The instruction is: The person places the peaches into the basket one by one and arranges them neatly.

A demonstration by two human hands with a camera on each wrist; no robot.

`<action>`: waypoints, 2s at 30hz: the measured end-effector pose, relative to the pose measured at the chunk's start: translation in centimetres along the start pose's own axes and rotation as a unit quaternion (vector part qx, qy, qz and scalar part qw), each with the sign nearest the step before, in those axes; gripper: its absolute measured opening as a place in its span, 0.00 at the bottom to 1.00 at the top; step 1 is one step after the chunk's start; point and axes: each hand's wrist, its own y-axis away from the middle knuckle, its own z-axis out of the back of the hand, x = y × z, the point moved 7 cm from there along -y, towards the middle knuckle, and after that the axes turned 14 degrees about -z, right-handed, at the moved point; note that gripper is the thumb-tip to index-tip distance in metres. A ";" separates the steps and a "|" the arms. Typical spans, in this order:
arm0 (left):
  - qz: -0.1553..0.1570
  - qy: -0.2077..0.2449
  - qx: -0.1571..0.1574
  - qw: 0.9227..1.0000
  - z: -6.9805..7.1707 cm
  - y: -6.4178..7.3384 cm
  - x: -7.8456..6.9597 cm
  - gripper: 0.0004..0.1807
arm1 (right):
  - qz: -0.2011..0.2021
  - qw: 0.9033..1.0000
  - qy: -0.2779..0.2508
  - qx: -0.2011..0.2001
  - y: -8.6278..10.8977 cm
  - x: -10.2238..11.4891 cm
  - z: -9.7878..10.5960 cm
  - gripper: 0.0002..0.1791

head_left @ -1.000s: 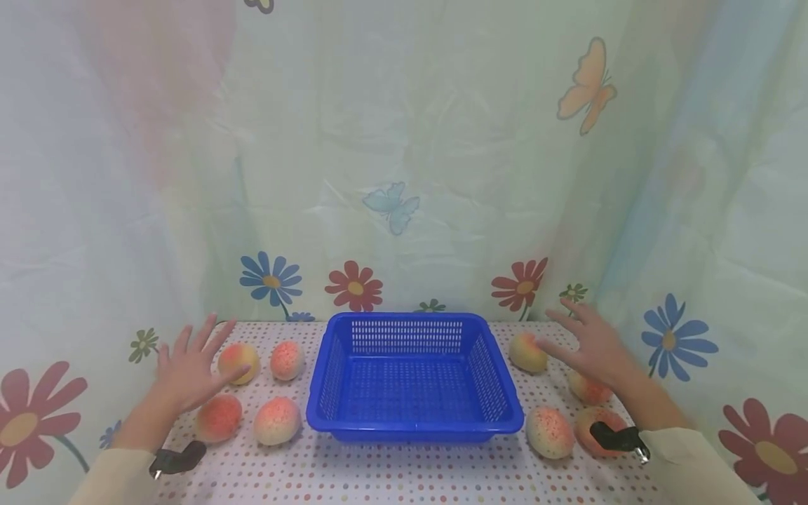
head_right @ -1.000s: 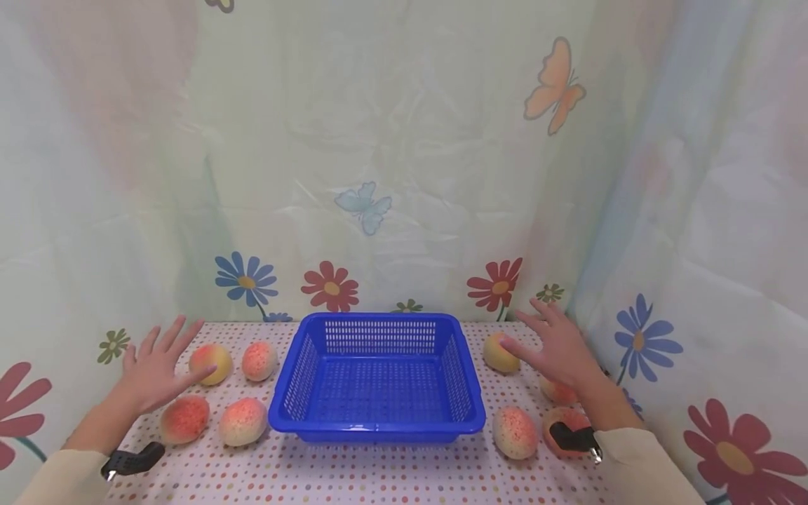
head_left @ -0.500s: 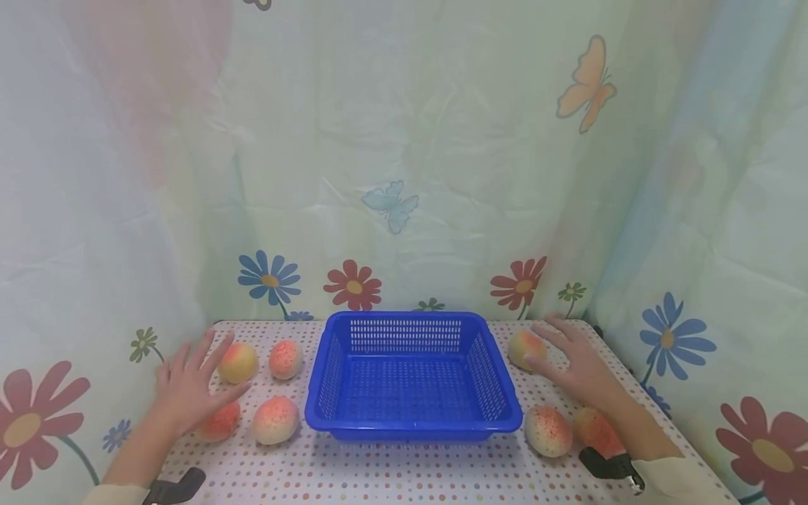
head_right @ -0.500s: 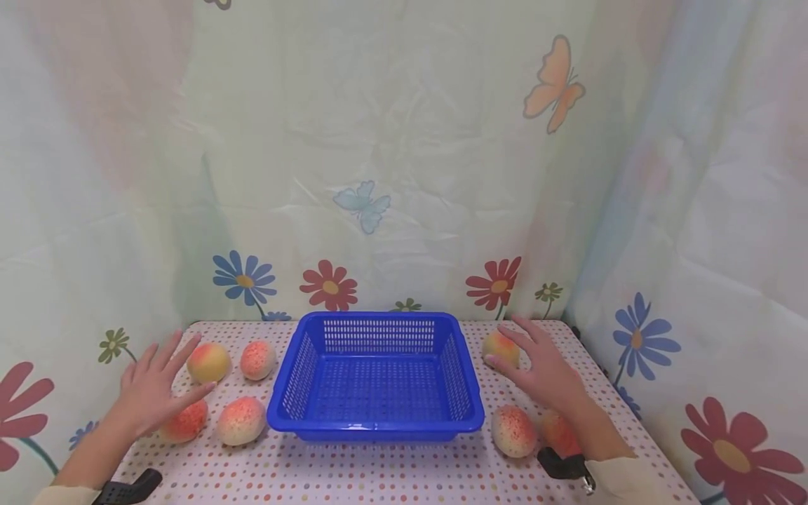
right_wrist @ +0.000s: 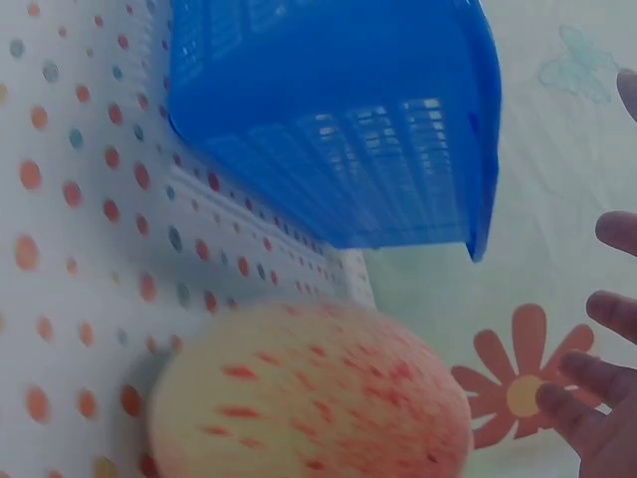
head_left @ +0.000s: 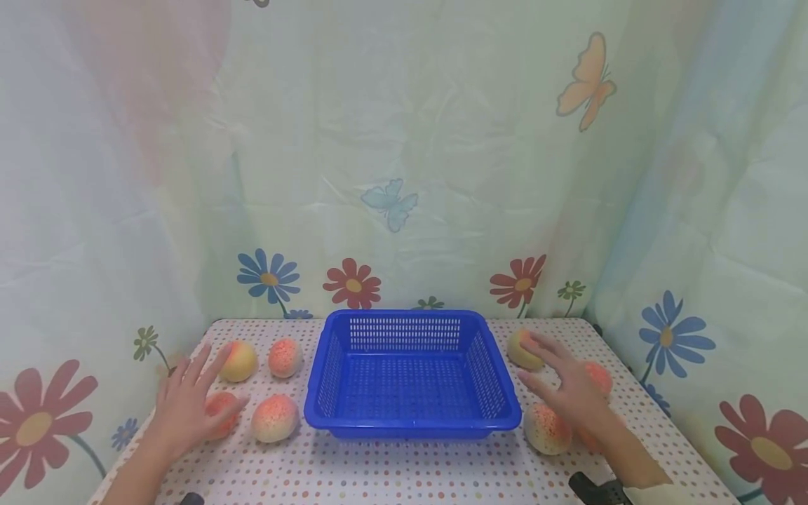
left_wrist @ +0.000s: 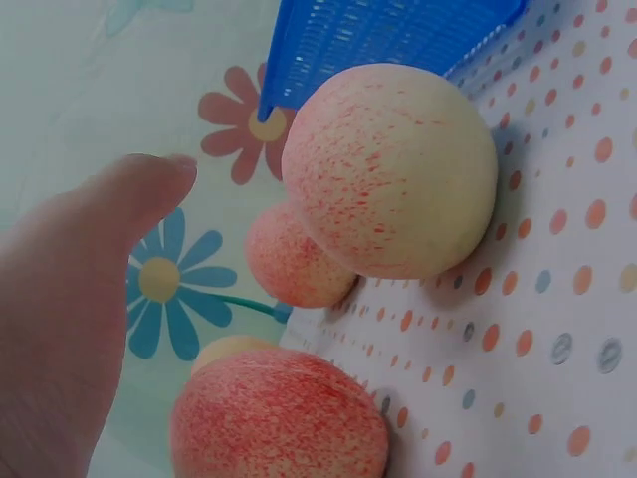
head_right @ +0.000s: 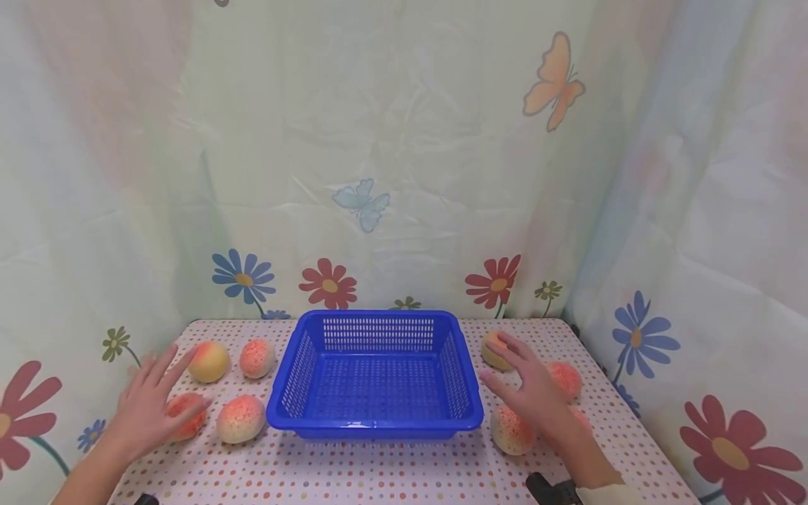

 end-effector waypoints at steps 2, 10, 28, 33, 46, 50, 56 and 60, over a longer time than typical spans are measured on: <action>0.000 0.005 -0.003 1.000 0.0 0.3 -0.2 0.57 | 0.002 1.000 -0.018 -0.001 0.3 0.2 -0.2 0.35; 0.019 0.031 -0.023 0.999 -0.6 1.5 -0.7 0.52 | 0.017 0.998 -0.062 -0.026 1.6 0.7 -1.1 0.27; 0.156 0.140 0.027 0.977 -2.2 3.9 0.7 0.54 | -0.109 0.972 -0.201 0.060 2.2 0.6 -2.8 0.30; 0.176 0.164 0.029 0.970 -2.4 4.2 1.1 0.56 | -0.144 0.961 -0.221 0.084 2.3 0.5 -2.9 0.34; 0.235 0.236 0.050 0.942 -3.1 4.5 2.8 0.63 | -0.224 0.911 -0.286 0.194 1.9 -0.7 -4.2 0.39; 0.234 0.243 0.047 0.940 -3.1 4.6 3.1 0.63 | -0.218 0.894 -0.320 0.224 1.6 -0.7 -4.4 0.41; 0.236 0.256 0.037 0.937 -3.5 4.7 3.4 0.64 | -0.192 0.857 -0.387 0.282 1.6 -0.4 -4.5 0.44; 0.243 0.254 0.041 0.935 -3.6 4.8 3.7 0.66 | -0.187 0.837 -0.411 0.310 1.5 -0.4 -4.9 0.45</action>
